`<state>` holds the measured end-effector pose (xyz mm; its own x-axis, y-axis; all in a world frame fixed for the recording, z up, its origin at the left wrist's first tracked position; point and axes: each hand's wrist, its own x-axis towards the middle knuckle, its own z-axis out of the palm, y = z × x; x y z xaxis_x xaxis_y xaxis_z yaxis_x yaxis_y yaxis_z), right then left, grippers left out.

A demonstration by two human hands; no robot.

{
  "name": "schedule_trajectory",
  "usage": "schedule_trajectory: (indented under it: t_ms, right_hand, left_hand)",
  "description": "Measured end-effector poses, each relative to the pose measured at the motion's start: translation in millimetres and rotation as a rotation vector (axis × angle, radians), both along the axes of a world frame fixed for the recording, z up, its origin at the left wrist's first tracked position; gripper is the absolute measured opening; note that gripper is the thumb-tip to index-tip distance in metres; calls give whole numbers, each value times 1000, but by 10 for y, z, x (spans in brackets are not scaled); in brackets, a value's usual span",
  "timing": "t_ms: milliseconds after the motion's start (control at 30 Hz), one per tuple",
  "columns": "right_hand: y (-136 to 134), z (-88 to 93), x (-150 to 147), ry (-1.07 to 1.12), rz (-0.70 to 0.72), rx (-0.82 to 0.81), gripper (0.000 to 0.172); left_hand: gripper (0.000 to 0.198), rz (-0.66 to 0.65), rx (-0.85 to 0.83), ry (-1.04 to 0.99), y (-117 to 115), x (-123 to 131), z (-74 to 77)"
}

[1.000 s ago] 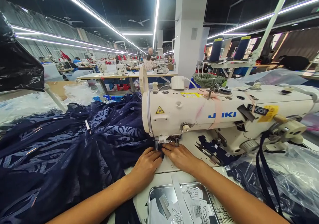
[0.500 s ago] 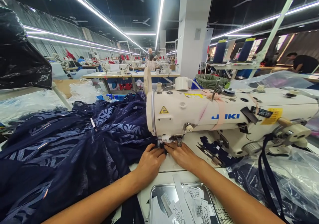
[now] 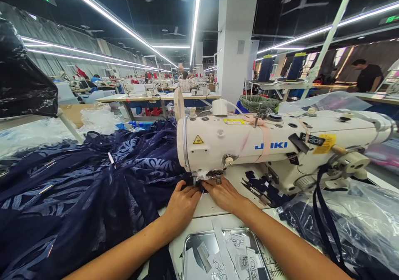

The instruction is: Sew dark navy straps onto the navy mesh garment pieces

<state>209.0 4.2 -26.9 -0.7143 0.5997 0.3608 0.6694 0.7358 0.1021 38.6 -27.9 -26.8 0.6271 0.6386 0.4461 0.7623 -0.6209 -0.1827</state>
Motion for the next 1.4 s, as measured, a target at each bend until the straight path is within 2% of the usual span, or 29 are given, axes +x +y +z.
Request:
schedule_trajectory:
  t_ms: [167,300,433,500,600,733,800,1100,1400]
  right_hand:
    - [-17,45,37,19,-29,-35,35]
    - [-122,107,35,51,-12,-90,26]
    - [-228,93,-57,64,-9,-95,23]
    - [-236,62,-97,81,-26,-75,22]
    - [-198,16,-109,120,-17,-76,22]
    - [-132,-23,-76,193,17,-117,26]
    - [-107,-44,-59,238,21,-137,27]
    - [3,-112,30,445,130,-256,26]
    - [-119,57,1,126,135,-42,24]
  left_hand:
    - [13,71,6,70,-84,-201,107]
    - [21,145,-97,37,89,-396,238]
    - [32,181,-211,-79,257,-467,312]
    - [35,140,-190,-104,258,-444,308]
    - [35,-9,-61,-74,200,-371,264]
    - [18,-146,88,43,180,-286,183]
    - [11,-158,111,80,207,-264,146]
    - [12,-224,146,79,289,-250,75]
    - [10,-209,56,94,236,-304,123]
